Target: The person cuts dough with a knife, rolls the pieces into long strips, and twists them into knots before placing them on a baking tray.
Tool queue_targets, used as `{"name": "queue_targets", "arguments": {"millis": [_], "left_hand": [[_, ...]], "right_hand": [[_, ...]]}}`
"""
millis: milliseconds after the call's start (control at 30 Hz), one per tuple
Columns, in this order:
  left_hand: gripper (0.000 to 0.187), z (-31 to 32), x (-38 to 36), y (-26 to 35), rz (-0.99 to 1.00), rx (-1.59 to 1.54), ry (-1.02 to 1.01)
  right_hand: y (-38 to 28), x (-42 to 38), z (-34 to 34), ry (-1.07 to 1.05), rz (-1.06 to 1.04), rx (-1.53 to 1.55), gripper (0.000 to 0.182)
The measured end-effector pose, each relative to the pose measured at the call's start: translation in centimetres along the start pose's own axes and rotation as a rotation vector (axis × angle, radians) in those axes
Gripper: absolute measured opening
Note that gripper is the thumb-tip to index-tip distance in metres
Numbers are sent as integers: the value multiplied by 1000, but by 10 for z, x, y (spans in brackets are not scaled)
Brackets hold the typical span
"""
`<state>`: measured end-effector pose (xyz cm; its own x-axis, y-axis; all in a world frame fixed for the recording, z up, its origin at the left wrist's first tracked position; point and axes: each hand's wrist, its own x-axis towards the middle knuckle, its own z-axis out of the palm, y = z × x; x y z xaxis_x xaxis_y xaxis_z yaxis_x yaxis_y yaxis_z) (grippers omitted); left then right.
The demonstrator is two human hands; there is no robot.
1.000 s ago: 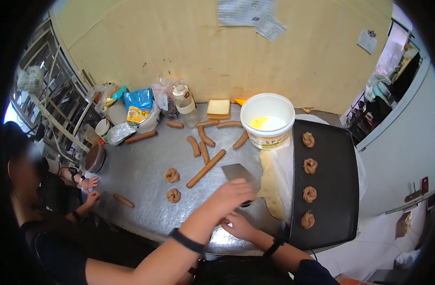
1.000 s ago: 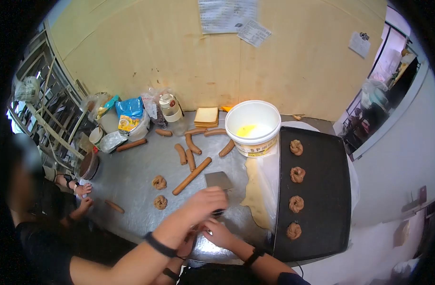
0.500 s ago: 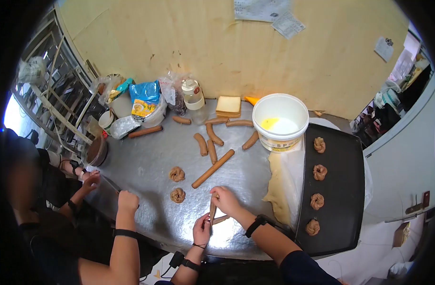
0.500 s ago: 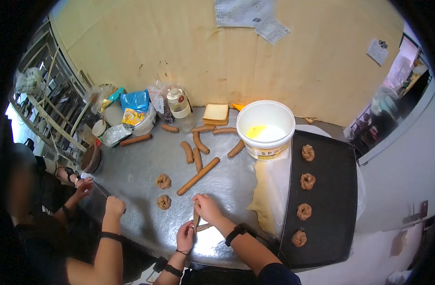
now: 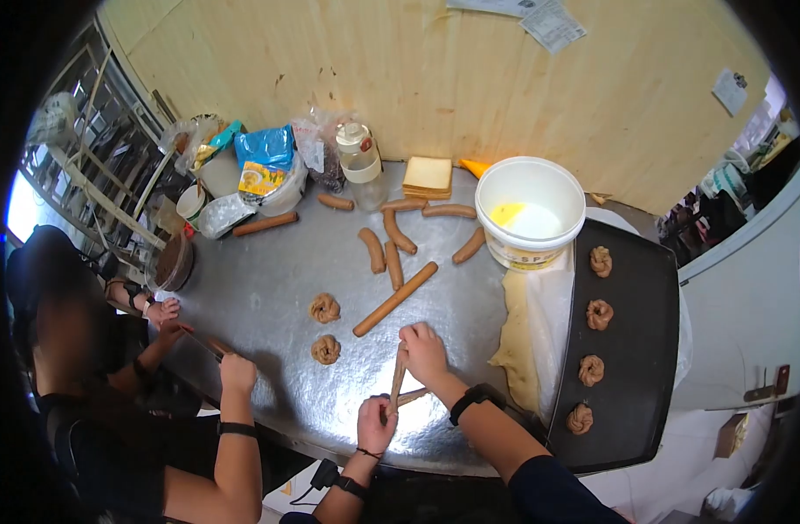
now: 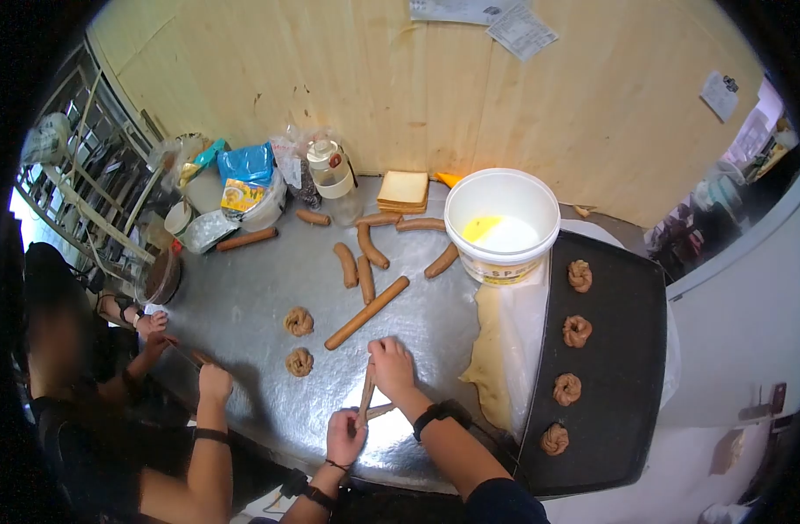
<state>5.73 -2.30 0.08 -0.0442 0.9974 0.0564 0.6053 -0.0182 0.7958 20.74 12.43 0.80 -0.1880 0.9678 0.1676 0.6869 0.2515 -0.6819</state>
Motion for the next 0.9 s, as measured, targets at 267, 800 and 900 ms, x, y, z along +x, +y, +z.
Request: {"name": "queue_targets", "arguments": {"millis": [267, 800, 900], "left_hand": [[27, 1, -2, -1, 150, 99, 15], [26, 0, -18, 6, 18, -36, -24], [29, 3, -23, 2, 61, -34, 31]], "right_hand": [[14, -34, -40, -31, -71, 38, 19], [27, -85, -68, -248, -110, 57, 9], [5, -83, -85, -272, -103, 179, 10]]}}
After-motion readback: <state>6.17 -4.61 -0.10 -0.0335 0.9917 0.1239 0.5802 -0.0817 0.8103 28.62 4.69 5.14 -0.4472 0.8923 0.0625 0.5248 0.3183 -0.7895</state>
